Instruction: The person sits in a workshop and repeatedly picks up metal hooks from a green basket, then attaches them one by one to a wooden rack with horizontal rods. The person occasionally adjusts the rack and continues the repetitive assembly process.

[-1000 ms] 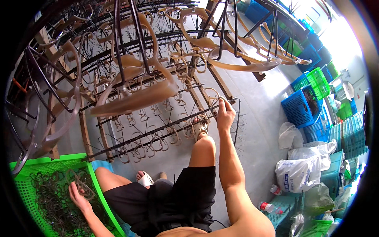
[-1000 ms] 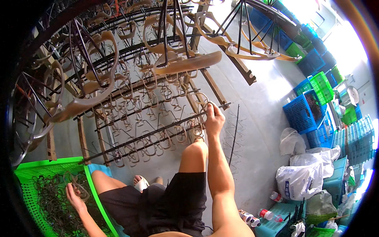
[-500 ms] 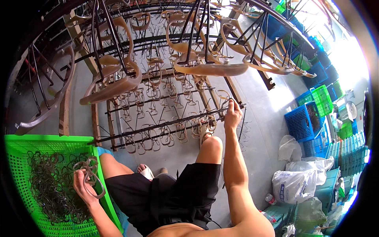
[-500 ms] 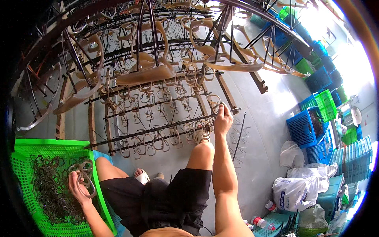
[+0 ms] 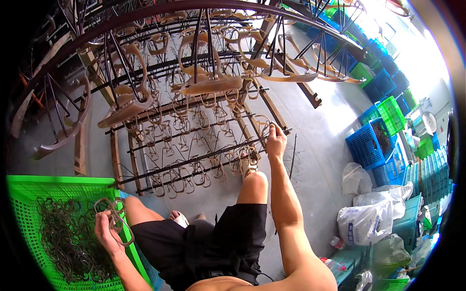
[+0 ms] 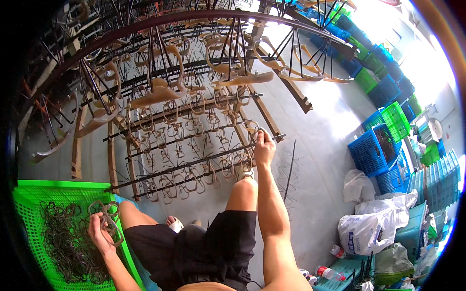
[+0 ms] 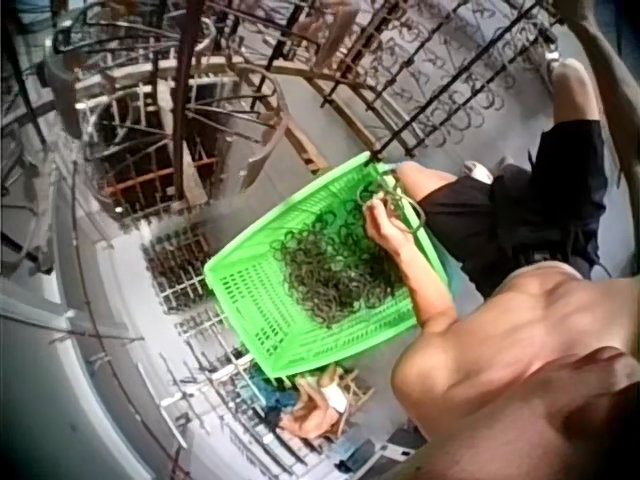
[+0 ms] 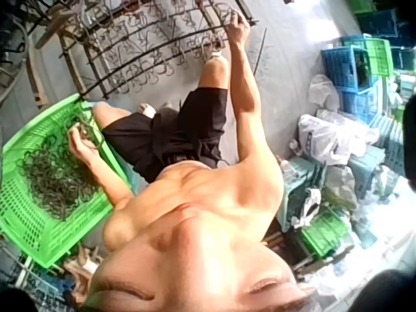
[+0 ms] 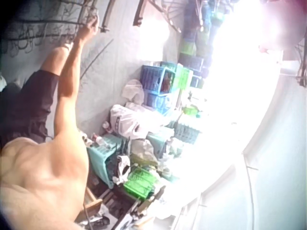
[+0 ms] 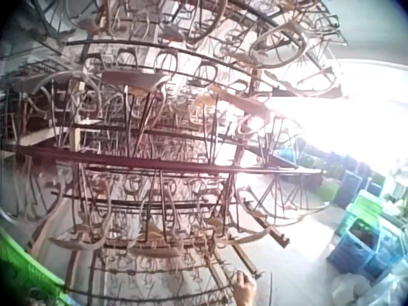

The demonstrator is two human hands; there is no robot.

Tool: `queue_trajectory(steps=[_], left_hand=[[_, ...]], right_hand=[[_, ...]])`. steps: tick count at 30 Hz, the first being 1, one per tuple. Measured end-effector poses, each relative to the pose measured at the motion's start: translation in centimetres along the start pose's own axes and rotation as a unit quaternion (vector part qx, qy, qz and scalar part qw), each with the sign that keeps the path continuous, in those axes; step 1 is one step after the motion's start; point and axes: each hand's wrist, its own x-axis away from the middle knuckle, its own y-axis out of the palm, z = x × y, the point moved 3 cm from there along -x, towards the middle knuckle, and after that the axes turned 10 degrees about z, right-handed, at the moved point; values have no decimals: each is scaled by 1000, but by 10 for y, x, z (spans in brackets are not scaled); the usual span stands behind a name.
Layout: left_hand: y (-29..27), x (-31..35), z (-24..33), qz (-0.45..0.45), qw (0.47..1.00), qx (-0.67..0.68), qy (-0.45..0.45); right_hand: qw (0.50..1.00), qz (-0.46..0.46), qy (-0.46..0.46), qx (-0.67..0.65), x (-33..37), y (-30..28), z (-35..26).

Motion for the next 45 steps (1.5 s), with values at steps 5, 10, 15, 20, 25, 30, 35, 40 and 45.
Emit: queue_trajectory(steps=[5, 10, 15, 20, 25, 30, 35, 40, 45], left_hand=[[3, 9, 8, 11, 1000, 20, -8], [23, 19, 10, -22, 998, 48, 13], [60, 48, 14, -46, 997, 57, 13], [81, 73, 14, -76, 991, -47, 103], [85, 70, 10, -130, 984, -43, 115], [79, 68, -1, -208, 976, -46, 40], [79, 68, -7, -211, 976, -45, -18], [80, 71, -3, -176, 984, -38, -13], [73, 68, -9, -185, 980, -67, 3]], right_hand=[[988, -22, 104, -111, -9, 0, 17], [958, 70, -258, 104, -5, -10, 11], [986, -68, -143, 50, 147, -7, -113], [811, -521, 100, -249, 319, 5, -166], [838, -309, 304, -332, 258, 4, -114], [938, 29, 158, -307, 109, 6, -65], [974, 66, 133, -168, 84, 30, -23], [949, 17, 200, -244, 80, 33, -10], [912, 10, 243, -331, 81, 36, -10]])
